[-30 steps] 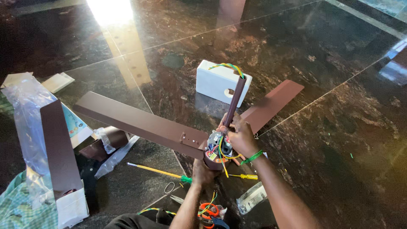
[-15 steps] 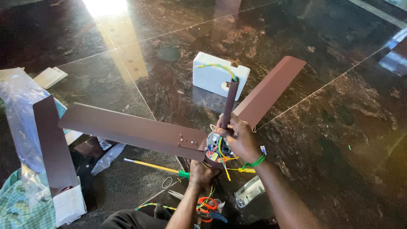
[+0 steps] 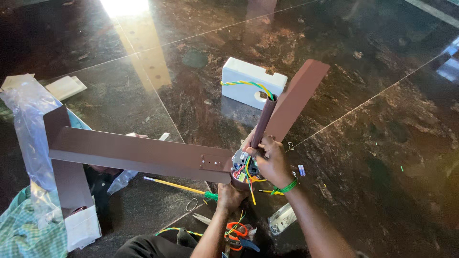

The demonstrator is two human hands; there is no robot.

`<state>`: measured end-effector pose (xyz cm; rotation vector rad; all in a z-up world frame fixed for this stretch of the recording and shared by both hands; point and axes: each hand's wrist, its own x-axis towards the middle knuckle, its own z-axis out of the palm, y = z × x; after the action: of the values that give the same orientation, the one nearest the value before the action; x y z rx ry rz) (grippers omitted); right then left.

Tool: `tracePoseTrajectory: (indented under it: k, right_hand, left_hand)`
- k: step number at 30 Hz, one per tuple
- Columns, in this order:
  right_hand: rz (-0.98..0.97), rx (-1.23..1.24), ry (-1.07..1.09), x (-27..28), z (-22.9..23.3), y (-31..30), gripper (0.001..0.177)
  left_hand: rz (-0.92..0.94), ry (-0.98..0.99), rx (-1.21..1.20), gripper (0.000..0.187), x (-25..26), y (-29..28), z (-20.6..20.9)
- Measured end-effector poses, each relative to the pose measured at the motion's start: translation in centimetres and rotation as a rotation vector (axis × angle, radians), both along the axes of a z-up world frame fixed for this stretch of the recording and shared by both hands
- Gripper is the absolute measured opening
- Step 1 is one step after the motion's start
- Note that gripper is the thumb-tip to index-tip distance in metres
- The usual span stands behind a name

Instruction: The person assembles a ceiling fan by attaching blades to the motor housing. They use a screwdriver to tighten screws securing the blades in place.

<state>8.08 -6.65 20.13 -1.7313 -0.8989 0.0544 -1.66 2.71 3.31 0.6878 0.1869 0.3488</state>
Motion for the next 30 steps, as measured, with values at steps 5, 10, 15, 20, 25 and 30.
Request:
tracePoseTrajectory:
  k: [5,10,15,20,25,30]
  right_hand:
    - [-0.055,-0.047,0.106,0.1,-0.3,-0.3,0.016]
    - [-0.017,0.036,0.098,0.1,-0.5,-0.1,0.018]
    - [-0.018,0.032,0.142,-0.5,-0.2,-0.6,0.018]
    - [0.057,0.095,-0.023,-0.4,0.0,-0.7,0.018]
    - [0.093,0.096,0.084,0.0,0.1,-1.0,0.021]
    - [0.070,0.049,0.153,0.1,-0.1,-0.6,0.027]
  left_hand:
    - [0.171,0.163,0.884,0.079,-0.1,0.2,-1.9]
    - [-0.043,0.013,0.221,0.081,1.5,0.1,-4.5]
    - [-0.132,-0.050,-0.219,0.085,2.2,-0.3,-5.3]
    - [-0.027,0.036,0.182,0.073,1.7,-0.2,-5.8]
    - [-0.185,0.015,-0.428,0.064,2.8,0.5,-7.9]
    - [-0.214,0.032,-0.409,0.070,3.2,0.6,-8.6]
